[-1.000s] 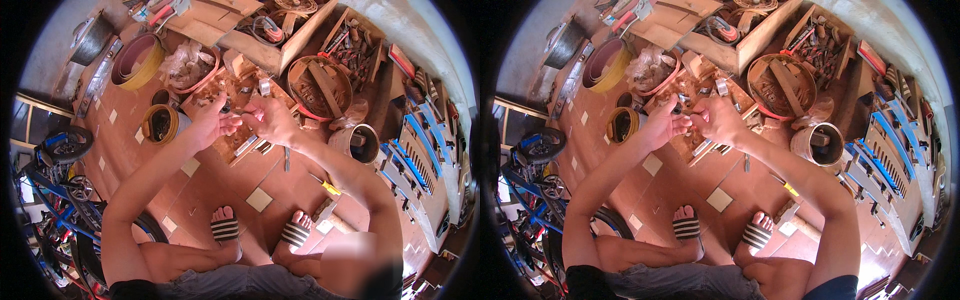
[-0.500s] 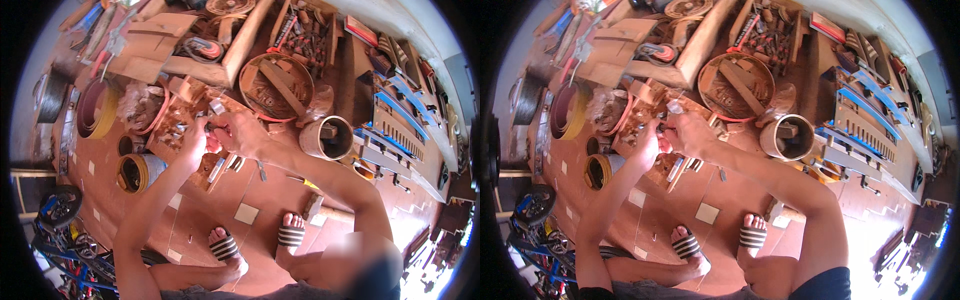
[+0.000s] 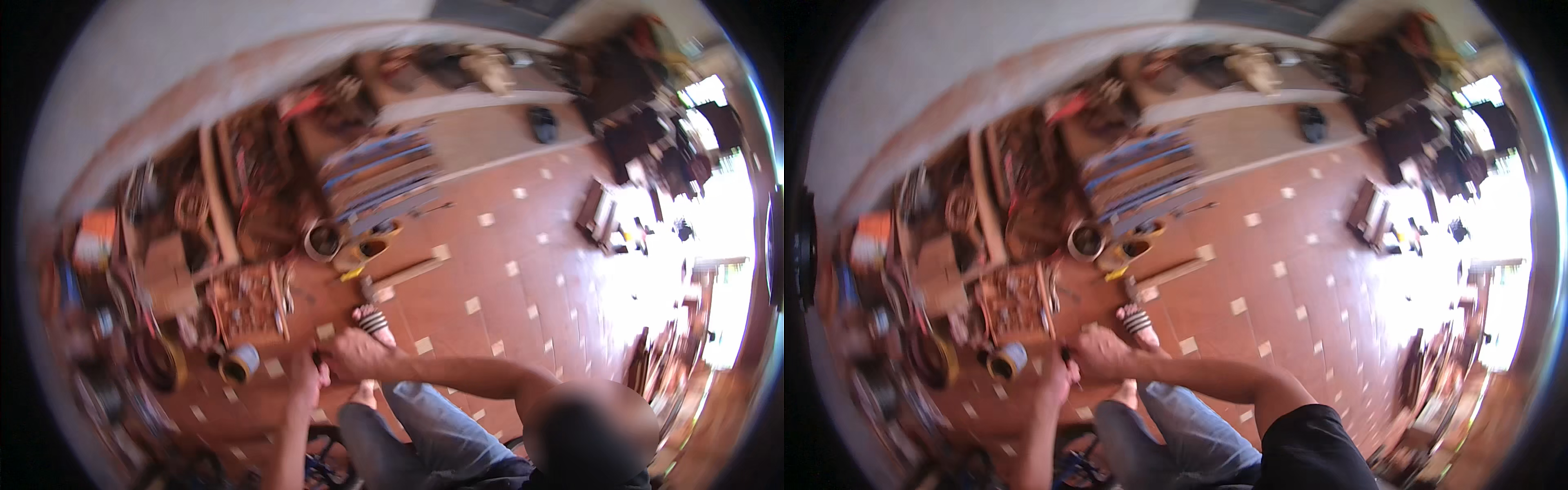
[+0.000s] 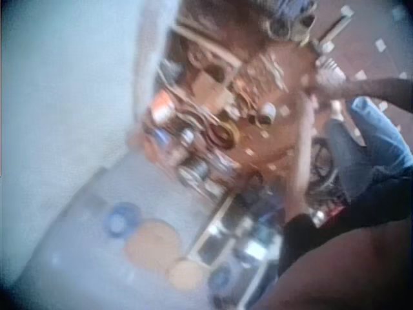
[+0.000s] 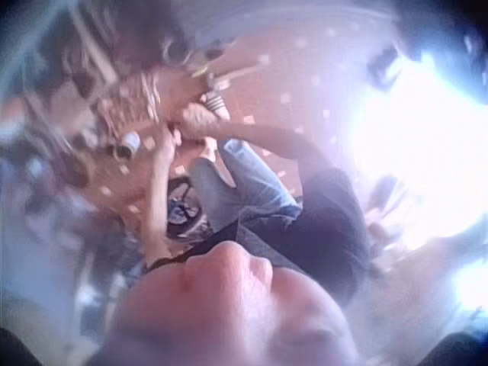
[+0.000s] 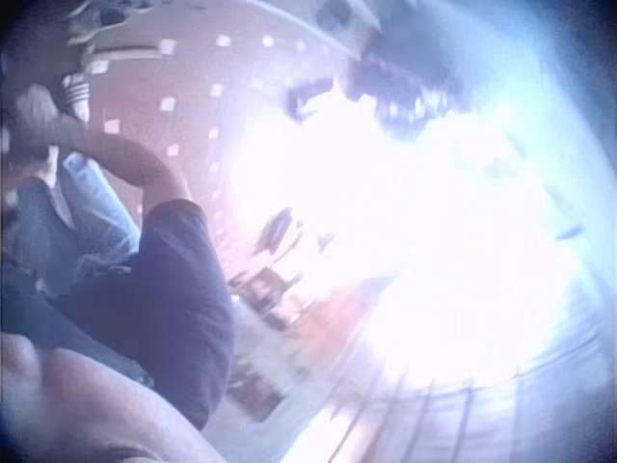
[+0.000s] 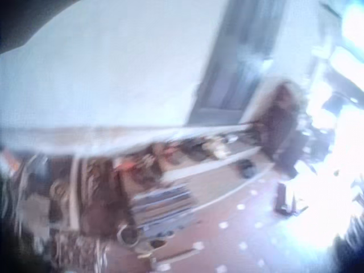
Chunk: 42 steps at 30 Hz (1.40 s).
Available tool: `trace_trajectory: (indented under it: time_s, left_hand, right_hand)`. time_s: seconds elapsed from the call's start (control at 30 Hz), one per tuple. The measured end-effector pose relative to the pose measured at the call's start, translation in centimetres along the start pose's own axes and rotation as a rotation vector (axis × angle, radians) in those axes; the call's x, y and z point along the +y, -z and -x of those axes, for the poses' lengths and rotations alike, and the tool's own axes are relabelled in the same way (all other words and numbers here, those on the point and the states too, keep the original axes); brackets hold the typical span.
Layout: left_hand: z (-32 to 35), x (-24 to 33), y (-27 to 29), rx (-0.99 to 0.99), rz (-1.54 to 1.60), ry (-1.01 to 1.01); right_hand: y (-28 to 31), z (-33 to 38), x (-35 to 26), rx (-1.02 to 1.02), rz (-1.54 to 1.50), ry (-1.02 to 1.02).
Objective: The person assembles a handheld woodworking router by attaching the base plate, inserting a router bit, and tightening components with a wrench and screwdriver. They walk to a cluttered workbench to select a bit and return to complete the assembly.
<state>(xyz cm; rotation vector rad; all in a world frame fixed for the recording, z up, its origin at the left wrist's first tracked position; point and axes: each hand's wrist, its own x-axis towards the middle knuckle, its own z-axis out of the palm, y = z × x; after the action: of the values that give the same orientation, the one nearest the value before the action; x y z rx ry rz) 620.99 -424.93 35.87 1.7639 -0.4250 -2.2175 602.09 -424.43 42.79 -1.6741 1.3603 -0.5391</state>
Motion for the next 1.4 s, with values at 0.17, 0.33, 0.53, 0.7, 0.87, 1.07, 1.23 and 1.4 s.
trace_trajectory:
  time_s: [0.17, 0.33, 0.53, 0.7, 0.87, 1.07, 1.23, 1.4]
  left_hand:
    - [14.6, 1.5, -14.0, -0.276, -0.241, 0.145]
    - [22.0, 1.9, -29.6, -0.624, -0.826, -0.012]
    - [27.8, -4.4, -52.0, -0.779, -1.228, -0.231]
    - [31.7, -17.1, -73.9, -1.015, -1.338, -0.357]
    - [38.5, -32.9, -93.6, -1.325, -1.477, -0.219]
    - [41.2, -45.3, -113.8, -1.471, -1.438, -0.139]
    - [40.6, -59.7, -131.2, -1.665, -1.567, 0.001]
    - [44.5, -75.3, -144.9, -1.691, -1.649, 0.448]
  right_hand:
    - [10.0, 16.1, -7.0, 0.147, 0.055, -0.245]
    - [21.8, 32.2, -8.9, 0.575, -0.154, -0.239]
    - [30.8, 50.9, -6.6, 0.984, -0.17, -0.277]
    - [39.2, 71.0, -2.1, 1.28, -0.201, -0.482]
    - [44.6, 91.4, 2.8, 1.451, -0.099, -0.626]
    - [53.2, 108.9, 10.8, 1.688, -0.107, -0.653]
    - [56.6, 124.4, 20.5, 1.937, -0.428, -0.562]
    - [60.4, 140.0, 23.8, 2.198, -0.446, -0.857]
